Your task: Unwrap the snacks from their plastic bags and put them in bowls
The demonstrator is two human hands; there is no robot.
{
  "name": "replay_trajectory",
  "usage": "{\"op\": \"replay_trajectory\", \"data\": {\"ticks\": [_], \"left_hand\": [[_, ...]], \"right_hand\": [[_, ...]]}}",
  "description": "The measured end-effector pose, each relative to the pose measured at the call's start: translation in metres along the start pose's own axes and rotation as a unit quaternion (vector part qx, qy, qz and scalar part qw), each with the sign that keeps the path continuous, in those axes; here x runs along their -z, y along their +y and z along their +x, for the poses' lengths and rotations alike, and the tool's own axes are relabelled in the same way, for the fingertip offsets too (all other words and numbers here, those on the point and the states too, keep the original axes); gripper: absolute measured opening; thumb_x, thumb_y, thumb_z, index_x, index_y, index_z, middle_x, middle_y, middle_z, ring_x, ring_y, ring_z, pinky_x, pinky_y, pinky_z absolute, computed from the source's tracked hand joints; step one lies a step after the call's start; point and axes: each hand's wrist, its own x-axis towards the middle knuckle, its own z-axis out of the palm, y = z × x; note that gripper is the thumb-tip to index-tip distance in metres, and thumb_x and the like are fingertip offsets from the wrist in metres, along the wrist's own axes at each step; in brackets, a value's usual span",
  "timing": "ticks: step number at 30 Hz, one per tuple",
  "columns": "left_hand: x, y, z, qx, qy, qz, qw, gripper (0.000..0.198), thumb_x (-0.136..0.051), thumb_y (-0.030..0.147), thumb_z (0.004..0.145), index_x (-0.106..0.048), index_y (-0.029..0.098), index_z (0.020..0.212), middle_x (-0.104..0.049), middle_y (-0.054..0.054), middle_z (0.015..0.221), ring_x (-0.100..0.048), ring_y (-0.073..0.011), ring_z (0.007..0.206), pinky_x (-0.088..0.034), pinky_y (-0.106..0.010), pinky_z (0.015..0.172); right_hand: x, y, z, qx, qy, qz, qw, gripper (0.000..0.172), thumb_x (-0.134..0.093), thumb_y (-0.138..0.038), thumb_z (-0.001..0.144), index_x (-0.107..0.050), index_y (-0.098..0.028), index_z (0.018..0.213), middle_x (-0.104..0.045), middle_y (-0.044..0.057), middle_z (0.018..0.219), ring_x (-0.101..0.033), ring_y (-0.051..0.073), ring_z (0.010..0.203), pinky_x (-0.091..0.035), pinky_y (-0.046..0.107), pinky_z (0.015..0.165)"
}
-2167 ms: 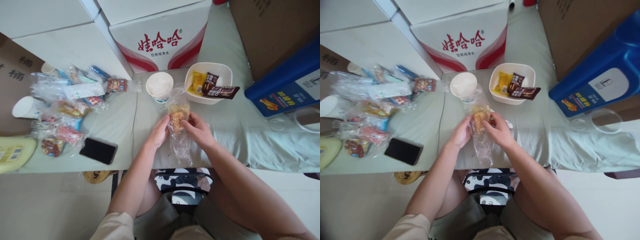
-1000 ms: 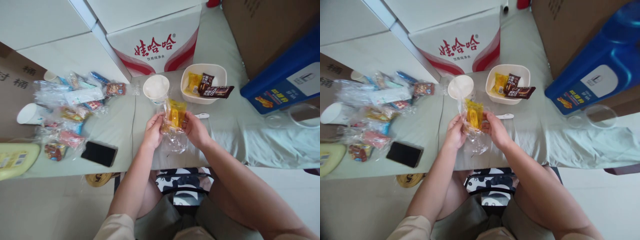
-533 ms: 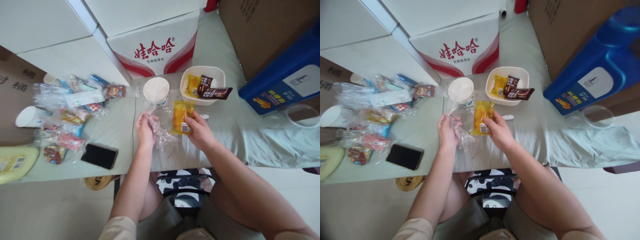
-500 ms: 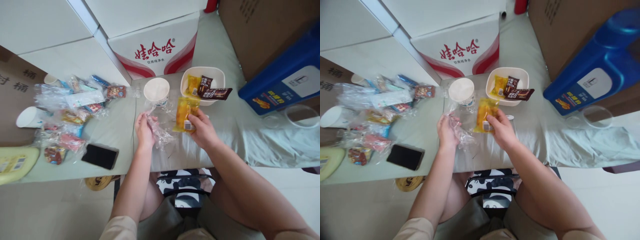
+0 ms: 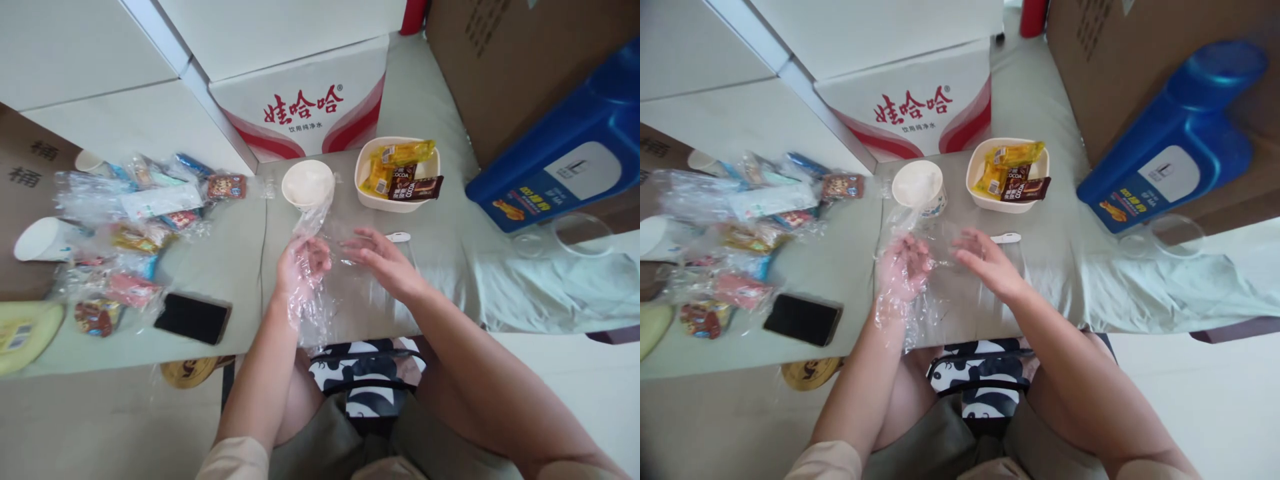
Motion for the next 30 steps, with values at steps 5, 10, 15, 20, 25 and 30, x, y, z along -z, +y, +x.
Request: {"op": "replay_trajectory", "data": {"ticks": [5, 10, 15, 20, 25, 30], "left_hand": [[0.009, -0.001, 0.006, -0.056, 0.046, -0.034, 0.997, 0.019, -0.065, 0.04, 0.081, -0.067, 0.021, 0.081, -0.076, -0.005, 0.085, -0.073, -0.0186, 0.074, -0.058, -0.029, 0.065], [0.024, -0.003, 0.014, -0.08, 0.106, 0.033, 0.991, 0.026, -0.07, 0.046, 0.079, -0.07, 0.021, 0.085, -0.077, -0.006, 0.096, -0.074, -0.0187, 0.087, -0.058, -0.027, 0.071], [0.031, -0.004, 0.013, -0.154, 0.178, 0.097, 0.967, 0.035, -0.077, 0.051, 0.074, -0.064, 0.021, 0.089, -0.071, -0.004, 0.094, -0.069, -0.0147, 0.083, -0.053, -0.024, 0.07], [0.026, -0.008, 0.005, -0.21, 0.064, 0.171, 0.961, 0.064, -0.09, 0.056, 0.063, -0.059, 0.029, 0.112, -0.065, -0.003, 0.11, -0.065, -0.018, 0.101, -0.052, -0.026, 0.076], [0.015, -0.02, 0.009, -0.133, 0.036, 0.26, 0.956, 0.042, -0.089, 0.033, 0.066, -0.065, 0.022, 0.098, -0.069, -0.002, 0.092, -0.066, -0.0149, 0.083, -0.051, -0.025, 0.071], [0.016, -0.001, 0.009, -0.073, 0.081, 0.134, 0.985, 0.018, -0.075, 0.02, 0.067, -0.058, 0.02, 0.074, -0.068, 0.002, 0.067, -0.066, -0.0116, 0.06, -0.054, -0.023, 0.059]], "right_hand": [[-0.005, -0.007, 0.003, 0.021, 0.101, 0.02, 0.994, 0.032, -0.07, -0.049, 0.083, -0.054, -0.025, 0.094, -0.067, -0.003, 0.08, -0.062, 0.011, 0.059, -0.055, 0.028, 0.061], [-0.002, -0.009, 0.001, 0.108, 0.147, -0.049, 0.982, 0.017, -0.06, -0.04, 0.09, -0.052, -0.025, 0.092, -0.068, -0.002, 0.089, -0.057, 0.008, 0.055, -0.047, 0.024, 0.052], [0.003, -0.007, 0.002, 0.194, 0.21, -0.078, 0.955, 0.011, -0.052, -0.036, 0.096, -0.052, -0.026, 0.093, -0.063, -0.002, 0.079, -0.067, 0.014, 0.079, -0.056, 0.033, 0.08], [0.004, -0.008, -0.001, 0.18, 0.165, -0.141, 0.959, 0.009, -0.047, -0.03, 0.097, -0.054, -0.025, 0.092, -0.06, -0.004, 0.067, -0.063, 0.014, 0.063, -0.053, 0.031, 0.068], [0.002, -0.013, -0.007, 0.265, 0.104, -0.269, 0.92, 0.012, -0.05, -0.021, 0.09, -0.06, -0.023, 0.084, -0.065, 0.001, 0.074, -0.063, 0.016, 0.07, -0.052, 0.032, 0.071], [0.007, -0.008, -0.006, 0.2, 0.124, -0.186, 0.954, 0.031, -0.06, -0.036, 0.093, -0.058, -0.026, 0.122, -0.071, 0.005, 0.105, -0.057, 0.011, 0.059, -0.051, 0.029, 0.058]]}}
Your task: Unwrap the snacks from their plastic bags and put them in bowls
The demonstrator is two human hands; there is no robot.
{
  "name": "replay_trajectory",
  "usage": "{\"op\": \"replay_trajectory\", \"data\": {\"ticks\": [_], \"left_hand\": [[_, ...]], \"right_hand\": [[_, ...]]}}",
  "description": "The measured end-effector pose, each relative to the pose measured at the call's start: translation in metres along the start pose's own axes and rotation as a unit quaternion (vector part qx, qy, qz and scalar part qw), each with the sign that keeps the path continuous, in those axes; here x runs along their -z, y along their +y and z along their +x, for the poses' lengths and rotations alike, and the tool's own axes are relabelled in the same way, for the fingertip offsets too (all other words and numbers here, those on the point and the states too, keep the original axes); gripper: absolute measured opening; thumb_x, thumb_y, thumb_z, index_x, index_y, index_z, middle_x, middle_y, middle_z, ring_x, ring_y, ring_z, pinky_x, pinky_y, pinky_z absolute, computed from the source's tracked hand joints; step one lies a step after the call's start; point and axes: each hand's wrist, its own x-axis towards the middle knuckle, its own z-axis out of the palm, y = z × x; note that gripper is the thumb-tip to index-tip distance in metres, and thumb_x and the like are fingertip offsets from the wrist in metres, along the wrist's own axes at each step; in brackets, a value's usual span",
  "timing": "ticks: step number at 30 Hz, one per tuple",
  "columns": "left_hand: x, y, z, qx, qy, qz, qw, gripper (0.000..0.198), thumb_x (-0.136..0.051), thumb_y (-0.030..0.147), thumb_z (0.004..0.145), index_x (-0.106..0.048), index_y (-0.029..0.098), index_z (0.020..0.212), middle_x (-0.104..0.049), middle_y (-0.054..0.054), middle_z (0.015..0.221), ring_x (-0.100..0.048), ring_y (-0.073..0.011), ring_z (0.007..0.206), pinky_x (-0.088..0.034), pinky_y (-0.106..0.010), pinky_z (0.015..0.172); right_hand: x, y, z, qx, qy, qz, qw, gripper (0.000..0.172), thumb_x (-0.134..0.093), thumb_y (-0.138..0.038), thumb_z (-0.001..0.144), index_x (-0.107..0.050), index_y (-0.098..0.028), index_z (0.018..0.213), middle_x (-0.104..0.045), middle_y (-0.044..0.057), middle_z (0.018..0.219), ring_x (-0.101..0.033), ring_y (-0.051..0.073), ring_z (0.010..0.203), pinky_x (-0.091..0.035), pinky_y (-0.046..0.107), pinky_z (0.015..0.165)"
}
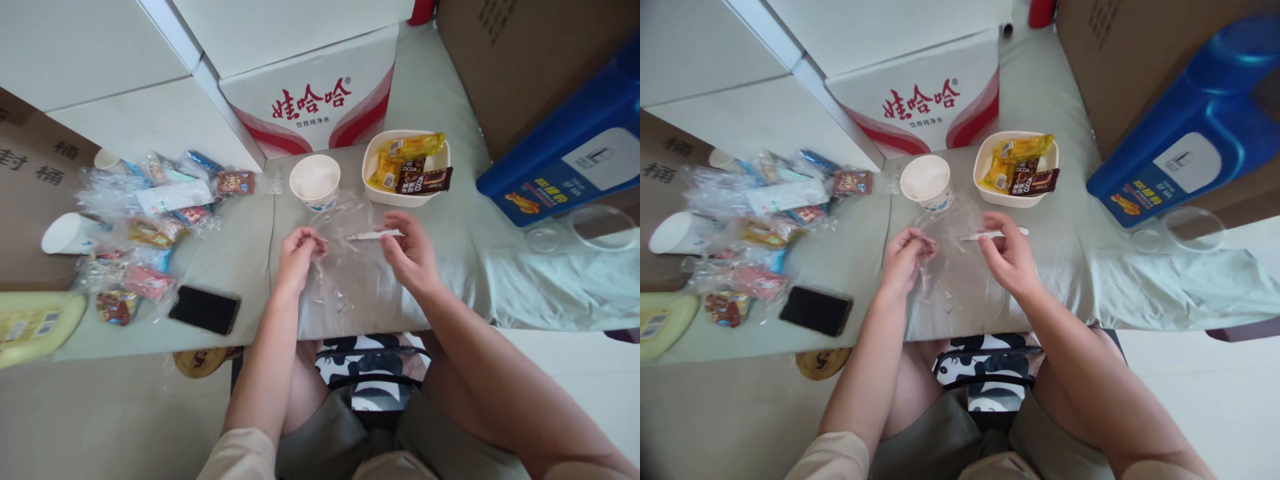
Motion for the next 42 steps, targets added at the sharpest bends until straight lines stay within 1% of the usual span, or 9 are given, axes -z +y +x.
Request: {"op": "replay_trajectory", "data": {"ticks": [4, 8, 15, 21, 24, 30, 35, 39, 42], "left_hand": [[0.007, 0.021, -0.006, 0.046, 0.045, -0.138, 0.988, 0.031, -0.07, 0.014, 0.057, -0.056, 0.022, 0.082, -0.066, 0.005, 0.064, -0.069, -0.0121, 0.058, -0.054, -0.021, 0.055], [0.009, 0.024, -0.006, 0.063, 0.046, -0.134, 0.988, 0.036, -0.066, 0.011, 0.056, -0.054, 0.023, 0.088, -0.065, 0.007, 0.063, -0.068, -0.0118, 0.054, -0.051, -0.019, 0.05], [0.019, 0.015, 0.005, -0.008, 0.079, -0.033, 0.996, 0.046, -0.061, 0.012, 0.061, -0.051, 0.029, 0.102, -0.072, 0.007, 0.074, -0.063, -0.0087, 0.049, -0.046, -0.017, 0.048], [0.025, 0.013, 0.001, -0.053, -0.033, 0.057, 0.996, 0.035, -0.059, 0.011, 0.061, -0.064, 0.023, 0.094, -0.078, 0.0, 0.091, -0.069, -0.012, 0.058, -0.055, -0.023, 0.057], [0.026, 0.01, 0.002, -0.066, -0.029, 0.077, 0.994, 0.043, -0.058, 0.009, 0.064, -0.063, 0.026, 0.103, -0.078, 0.0, 0.096, -0.067, -0.0109, 0.056, -0.054, -0.023, 0.057], [0.033, 0.007, 0.009, -0.103, -0.021, 0.147, 0.984, 0.009, -0.066, 0.022, 0.072, -0.07, 0.018, 0.079, -0.072, -0.002, 0.077, -0.064, -0.0125, 0.06, -0.053, -0.025, 0.062], [0.04, 0.009, 0.012, -0.157, -0.011, 0.198, 0.967, 0.035, -0.083, 0.024, 0.061, -0.076, 0.019, 0.095, -0.066, 0.001, 0.076, -0.06, -0.0121, 0.069, -0.05, -0.023, 0.066], [0.048, 0.013, 0.012, -0.183, 0.023, 0.282, 0.942, 0.014, -0.077, 0.03, 0.07, -0.079, 0.019, 0.079, -0.057, 0.002, 0.067, -0.051, -0.0116, 0.064, -0.042, -0.024, 0.06], [0.052, 0.019, 0.007, -0.196, 0.007, 0.232, 0.953, 0.011, -0.079, 0.03, 0.066, -0.074, 0.02, 0.062, -0.062, -0.002, 0.077, -0.057, -0.0136, 0.074, -0.045, -0.025, 0.065]], "right_hand": [[0.002, 0.012, 0.0, -0.059, -0.023, 0.069, 0.996, 0.081, -0.076, -0.04, 0.081, -0.035, -0.03, 0.15, -0.067, 0.01, 0.126, -0.069, 0.015, 0.078, -0.06, 0.034, 0.07], [0.004, 0.009, 0.001, -0.106, -0.017, 0.072, 0.992, 0.063, -0.065, -0.034, 0.089, -0.041, -0.029, 0.147, -0.072, 0.001, 0.088, -0.062, 0.014, 0.059, -0.058, 0.034, 0.063], [0.019, -0.004, 0.008, -0.102, 0.085, 0.074, 0.988, 0.011, -0.057, -0.026, 0.086, -0.065, -0.024, 0.094, -0.065, -0.003, 0.074, -0.048, 0.008, 0.049, -0.043, 0.024, 0.05], [0.034, 0.006, 0.01, -0.078, 0.025, 0.021, 0.996, 0.035, -0.066, -0.03, 0.081, -0.069, -0.024, 0.115, -0.069, 0.002, 0.093, -0.06, 0.014, 0.071, -0.054, 0.033, 0.069], [0.04, 0.009, 0.009, -0.061, 0.016, -0.029, 0.998, 0.038, -0.067, -0.031, 0.082, -0.068, -0.022, 0.119, -0.066, 0.002, 0.088, -0.061, 0.017, 0.077, -0.054, 0.035, 0.073], [0.048, 0.006, 0.01, -0.066, 0.021, -0.115, 0.991, 0.04, -0.066, -0.034, 0.083, -0.07, -0.019, 0.12, -0.061, 0.0, 0.081, -0.055, 0.015, 0.067, -0.051, 0.033, 0.07], [0.055, 0.014, 0.013, -0.028, 0.027, -0.27, 0.962, 0.021, -0.062, -0.031, 0.085, -0.076, -0.02, 0.096, -0.054, 0.002, 0.073, -0.054, 0.018, 0.067, -0.05, 0.036, 0.07], [0.059, 0.015, 0.012, 0.049, 0.087, -0.326, 0.94, 0.019, -0.066, -0.038, 0.086, -0.076, -0.021, 0.084, -0.06, 0.012, 0.099, -0.061, 0.029, 0.098, -0.053, 0.046, 0.084], [0.063, 0.002, 0.009, 0.045, 0.042, -0.24, 0.969, 0.023, -0.066, -0.042, 0.085, -0.069, -0.023, 0.071, -0.066, 0.012, 0.097, -0.063, 0.03, 0.099, -0.053, 0.046, 0.086]]}}
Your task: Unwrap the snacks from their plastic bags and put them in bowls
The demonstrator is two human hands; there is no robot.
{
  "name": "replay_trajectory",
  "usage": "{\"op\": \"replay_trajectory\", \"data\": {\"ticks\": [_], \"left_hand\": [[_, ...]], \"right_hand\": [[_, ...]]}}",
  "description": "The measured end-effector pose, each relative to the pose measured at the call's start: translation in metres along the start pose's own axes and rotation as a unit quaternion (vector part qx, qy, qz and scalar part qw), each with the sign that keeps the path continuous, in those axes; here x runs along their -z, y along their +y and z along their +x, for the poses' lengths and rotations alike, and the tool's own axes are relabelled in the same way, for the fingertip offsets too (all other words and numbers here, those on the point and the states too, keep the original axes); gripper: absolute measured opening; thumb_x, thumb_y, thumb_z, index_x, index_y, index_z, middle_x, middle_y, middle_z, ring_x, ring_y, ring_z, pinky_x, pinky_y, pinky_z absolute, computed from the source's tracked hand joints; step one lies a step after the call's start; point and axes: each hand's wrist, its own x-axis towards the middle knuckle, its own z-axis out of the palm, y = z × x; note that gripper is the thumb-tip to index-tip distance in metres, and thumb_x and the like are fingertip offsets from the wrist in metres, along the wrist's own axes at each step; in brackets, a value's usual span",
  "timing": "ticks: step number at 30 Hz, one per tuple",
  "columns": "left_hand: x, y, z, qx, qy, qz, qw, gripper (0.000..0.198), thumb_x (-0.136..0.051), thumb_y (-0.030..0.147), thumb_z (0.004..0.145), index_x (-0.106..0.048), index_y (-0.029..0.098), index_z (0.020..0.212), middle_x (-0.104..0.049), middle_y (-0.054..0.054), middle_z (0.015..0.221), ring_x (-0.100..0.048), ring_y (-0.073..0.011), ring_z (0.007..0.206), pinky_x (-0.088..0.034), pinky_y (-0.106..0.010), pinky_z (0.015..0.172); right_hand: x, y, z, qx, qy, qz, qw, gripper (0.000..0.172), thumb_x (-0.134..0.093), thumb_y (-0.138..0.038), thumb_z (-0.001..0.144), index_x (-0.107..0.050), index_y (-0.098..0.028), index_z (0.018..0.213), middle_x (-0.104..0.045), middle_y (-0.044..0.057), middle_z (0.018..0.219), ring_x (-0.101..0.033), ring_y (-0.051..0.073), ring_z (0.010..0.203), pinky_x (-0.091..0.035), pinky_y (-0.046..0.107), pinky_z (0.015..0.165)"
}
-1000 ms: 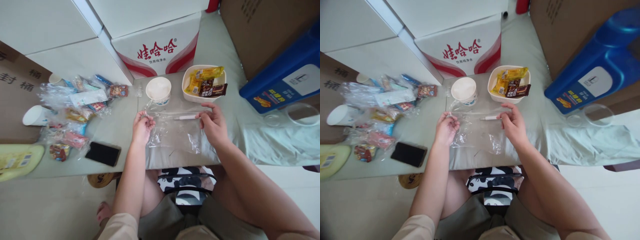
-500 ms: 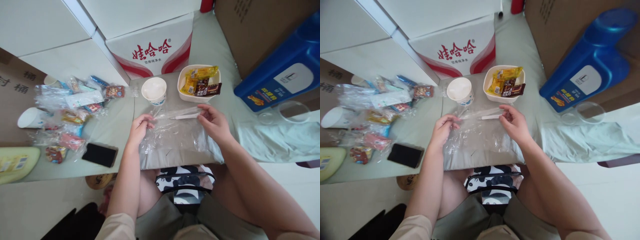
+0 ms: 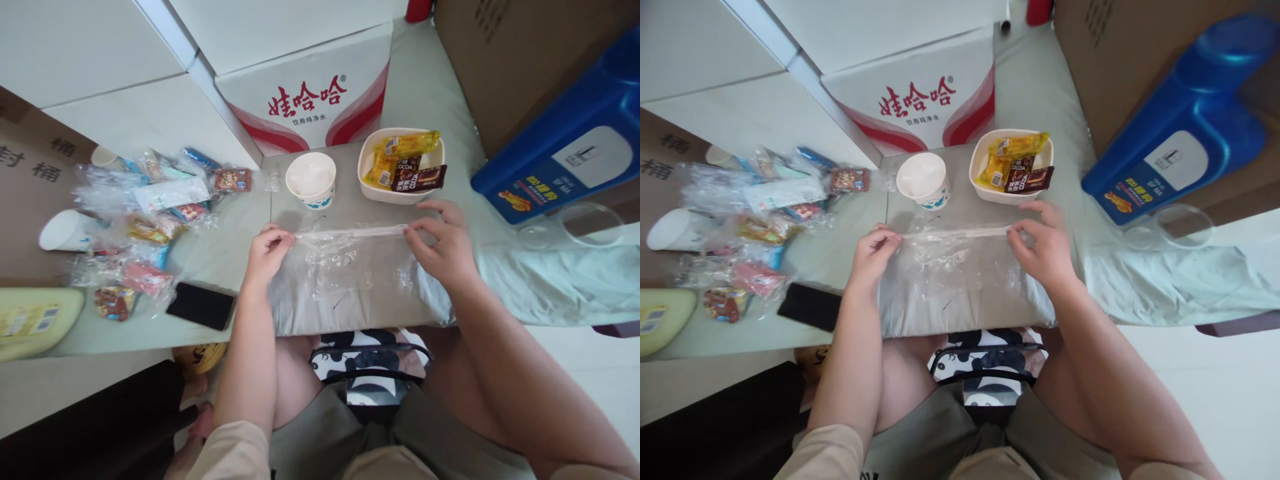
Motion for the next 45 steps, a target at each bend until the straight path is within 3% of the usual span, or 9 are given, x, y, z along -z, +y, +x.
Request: {"op": "replay_trajectory", "data": {"ticks": [4, 7, 13, 16, 22, 27, 31, 38, 45], "left_hand": [[0.002, 0.015, -0.006, 0.044, -0.039, -0.228, 0.972, 0.029, -0.082, 0.033, 0.059, -0.058, 0.018, 0.049, -0.071, -0.005, 0.094, -0.068, -0.018, 0.091, -0.055, -0.029, 0.08], [-0.002, 0.024, -0.008, 0.125, -0.037, -0.259, 0.957, 0.035, -0.08, 0.041, 0.064, -0.053, 0.02, 0.058, -0.064, 0.0, 0.064, -0.059, -0.0119, 0.055, -0.048, -0.023, 0.052], [-0.02, 0.025, -0.01, 0.192, -0.148, -0.086, 0.966, 0.024, -0.069, 0.04, 0.077, -0.056, 0.021, 0.071, -0.055, 0.004, 0.045, -0.039, -0.0086, 0.035, -0.022, -0.019, 0.036], [-0.027, 0.025, -0.012, 0.196, -0.222, -0.063, 0.953, 0.024, -0.069, 0.041, 0.078, -0.059, 0.021, 0.072, -0.053, 0.004, 0.043, -0.042, -0.0094, 0.036, -0.022, -0.02, 0.038], [-0.017, 0.026, -0.017, 0.224, -0.182, -0.286, 0.914, 0.042, -0.068, 0.061, 0.075, -0.068, 0.02, 0.085, -0.048, 0.005, 0.046, -0.043, -0.0107, 0.037, -0.033, -0.024, 0.041], [-0.023, 0.026, -0.023, 0.254, -0.161, -0.417, 0.858, 0.081, -0.045, 0.086, 0.079, -0.07, 0.019, 0.116, -0.076, -0.013, 0.104, -0.073, -0.0295, 0.097, -0.057, -0.039, 0.076], [-0.04, 0.025, -0.027, 0.223, -0.262, -0.389, 0.855, 0.087, -0.082, 0.074, 0.057, -0.068, 0.023, 0.126, -0.068, -0.014, 0.138, -0.062, -0.0394, 0.13, -0.056, -0.046, 0.095], [-0.046, 0.017, -0.025, 0.291, -0.243, -0.194, 0.905, 0.043, -0.082, 0.043, 0.077, -0.069, 0.02, 0.111, -0.073, -0.002, 0.065, -0.065, -0.0161, 0.047, -0.043, -0.023, 0.042], [-0.036, 0.027, -0.024, 0.183, -0.169, -0.259, 0.933, 0.02, -0.079, 0.033, 0.066, -0.065, 0.019, 0.063, -0.068, 0.0, 0.063, -0.06, -0.0124, 0.051, -0.046, -0.024, 0.047]], "right_hand": [[0.016, -0.01, -0.004, -0.192, -0.264, 0.28, 0.903, 0.042, -0.065, -0.054, 0.084, -0.057, -0.023, 0.057, -0.056, 0.004, 0.054, -0.052, 0.017, 0.049, -0.044, 0.033, 0.048], [0.016, -0.006, -0.004, -0.286, -0.424, 0.352, 0.784, 0.049, -0.069, -0.067, 0.078, -0.07, -0.019, 0.072, -0.065, 0.007, 0.059, -0.055, 0.017, 0.047, -0.041, 0.031, 0.043], [-0.019, -0.001, -0.004, -0.283, -0.285, 0.391, 0.828, 0.043, -0.072, -0.058, 0.082, -0.072, -0.021, 0.105, -0.074, 0.008, 0.104, -0.07, 0.019, 0.098, -0.058, 0.035, 0.089], [-0.038, -0.017, -0.011, -0.251, -0.393, 0.389, 0.794, 0.048, -0.078, -0.049, 0.081, -0.065, -0.023, 0.119, -0.073, 0.007, 0.111, -0.07, 0.018, 0.096, -0.058, 0.034, 0.086], [-0.052, -0.05, -0.023, -0.116, -0.638, 0.358, 0.672, 0.034, -0.069, -0.048, 0.088, -0.063, -0.016, 0.079, -0.051, -0.007, 0.052, -0.042, 0.006, 0.045, -0.034, 0.021, 0.046], [-0.064, -0.054, -0.024, -0.161, -0.413, 0.455, 0.772, 0.035, -0.069, -0.053, 0.087, -0.063, -0.018, 0.082, -0.05, -0.007, 0.055, -0.041, 0.007, 0.046, -0.032, 0.022, 0.046], [-0.072, -0.052, -0.019, -0.189, -0.275, 0.391, 0.858, 0.039, -0.063, -0.049, 0.09, -0.056, -0.02, 0.065, -0.049, -0.004, 0.051, -0.044, 0.009, 0.048, -0.037, 0.025, 0.05], [-0.065, -0.048, -0.016, -0.228, -0.207, 0.392, 0.867, 0.024, -0.064, -0.045, 0.084, -0.057, -0.026, 0.097, -0.053, -0.008, 0.053, -0.046, 0.011, 0.044, -0.037, 0.026, 0.049], [-0.055, -0.045, -0.009, -0.237, -0.196, 0.453, 0.837, 0.031, -0.065, -0.053, 0.072, -0.057, -0.024, 0.068, -0.057, 0.001, 0.061, -0.052, 0.015, 0.053, -0.045, 0.032, 0.054]]}}
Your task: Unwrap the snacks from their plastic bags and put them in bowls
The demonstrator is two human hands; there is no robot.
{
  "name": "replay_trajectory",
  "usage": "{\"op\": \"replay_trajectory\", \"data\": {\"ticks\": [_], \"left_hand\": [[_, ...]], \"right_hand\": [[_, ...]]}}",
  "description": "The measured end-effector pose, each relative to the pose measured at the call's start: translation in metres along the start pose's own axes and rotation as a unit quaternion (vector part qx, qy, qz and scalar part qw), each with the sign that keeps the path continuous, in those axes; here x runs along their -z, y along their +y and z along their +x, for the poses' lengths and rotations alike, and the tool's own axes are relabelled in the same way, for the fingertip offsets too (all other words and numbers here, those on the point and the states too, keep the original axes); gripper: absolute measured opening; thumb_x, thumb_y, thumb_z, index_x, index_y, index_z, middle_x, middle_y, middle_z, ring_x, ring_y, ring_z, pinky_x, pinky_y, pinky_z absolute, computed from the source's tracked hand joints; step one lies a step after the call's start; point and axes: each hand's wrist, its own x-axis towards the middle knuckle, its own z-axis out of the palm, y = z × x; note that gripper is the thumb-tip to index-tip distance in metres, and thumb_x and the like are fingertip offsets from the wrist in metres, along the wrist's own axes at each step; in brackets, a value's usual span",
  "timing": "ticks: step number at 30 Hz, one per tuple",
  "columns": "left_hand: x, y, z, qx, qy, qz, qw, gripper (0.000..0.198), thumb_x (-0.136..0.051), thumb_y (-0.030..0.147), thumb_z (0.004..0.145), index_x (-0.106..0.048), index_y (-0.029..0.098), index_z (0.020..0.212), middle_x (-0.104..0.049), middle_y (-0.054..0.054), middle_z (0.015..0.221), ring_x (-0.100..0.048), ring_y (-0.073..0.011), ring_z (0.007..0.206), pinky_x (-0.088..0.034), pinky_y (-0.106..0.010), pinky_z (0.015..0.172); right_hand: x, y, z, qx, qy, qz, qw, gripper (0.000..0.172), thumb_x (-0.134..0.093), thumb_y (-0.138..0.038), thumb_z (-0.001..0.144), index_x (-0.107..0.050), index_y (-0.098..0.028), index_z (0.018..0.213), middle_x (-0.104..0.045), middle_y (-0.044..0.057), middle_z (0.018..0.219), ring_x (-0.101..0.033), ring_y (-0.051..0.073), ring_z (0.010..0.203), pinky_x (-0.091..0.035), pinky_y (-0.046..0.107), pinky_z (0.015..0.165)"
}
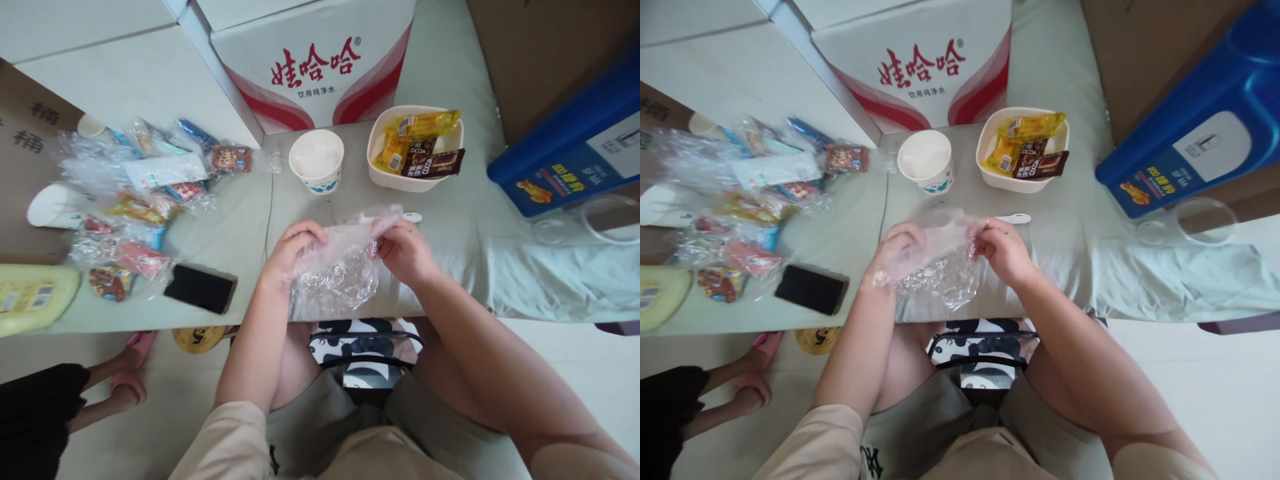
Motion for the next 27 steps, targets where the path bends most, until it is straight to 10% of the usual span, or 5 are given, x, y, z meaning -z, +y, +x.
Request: {"op": "replay_trajectory", "data": {"ticks": [7, 10, 15, 19, 27], "left_hand": [[0.0, -0.006, 0.012, 0.016, -0.004, 0.055, 0.998, 0.033, -0.073, 0.047, 0.074, -0.067, 0.017, 0.062, -0.065, -0.003, 0.063, -0.058, -0.0126, 0.057, -0.047, -0.025, 0.057], [0.001, -0.013, 0.014, -0.028, 0.029, 0.114, 0.993, 0.021, -0.083, 0.029, 0.064, -0.067, 0.017, 0.07, -0.067, 0.0, 0.072, -0.059, -0.01, 0.064, -0.047, -0.022, 0.062], [0.002, -0.011, 0.015, -0.036, 0.092, 0.0, 0.995, 0.045, -0.085, 0.02, 0.062, -0.064, 0.024, 0.101, -0.07, 0.004, 0.084, -0.067, -0.011, 0.069, -0.054, -0.024, 0.069], [0.001, -0.011, 0.014, 0.082, 0.025, -0.04, 0.995, 0.054, -0.09, 0.024, 0.061, -0.066, 0.021, 0.109, -0.075, -0.001, 0.088, -0.073, -0.0168, 0.072, -0.059, -0.03, 0.07], [0.001, -0.015, 0.018, 0.06, 0.068, -0.087, 0.992, 0.041, -0.087, 0.024, 0.061, -0.066, 0.02, 0.096, -0.077, -0.002, 0.09, -0.074, -0.0164, 0.077, -0.06, -0.028, 0.071]], "right_hand": [[0.005, -0.007, 0.001, 0.013, 0.057, -0.152, 0.987, 0.052, -0.058, -0.067, 0.084, -0.055, -0.023, 0.056, -0.049, 0.003, 0.056, -0.05, 0.016, 0.059, -0.044, 0.032, 0.06], [0.006, -0.003, 0.001, 0.003, 0.038, -0.199, 0.979, 0.026, -0.069, -0.047, 0.079, -0.063, -0.021, 0.082, -0.056, -0.002, 0.066, -0.048, 0.013, 0.06, -0.039, 0.028, 0.057], [0.006, 0.003, 0.002, -0.019, 0.021, -0.165, 0.986, 0.064, -0.074, -0.03, 0.069, -0.049, -0.025, 0.128, -0.063, -0.003, 0.085, -0.054, 0.013, 0.066, -0.046, 0.028, 0.063], [0.005, 0.003, 0.004, 0.036, 0.059, -0.108, 0.992, 0.071, -0.076, -0.036, 0.071, -0.044, -0.03, 0.134, -0.063, -0.001, 0.091, -0.06, 0.017, 0.079, -0.05, 0.031, 0.074], [0.001, 0.011, 0.004, -0.025, 0.009, -0.086, 0.996, 0.028, -0.073, -0.043, 0.074, -0.056, -0.022, 0.082, -0.055, -0.003, 0.067, -0.051, 0.013, 0.063, -0.043, 0.029, 0.065]]}}
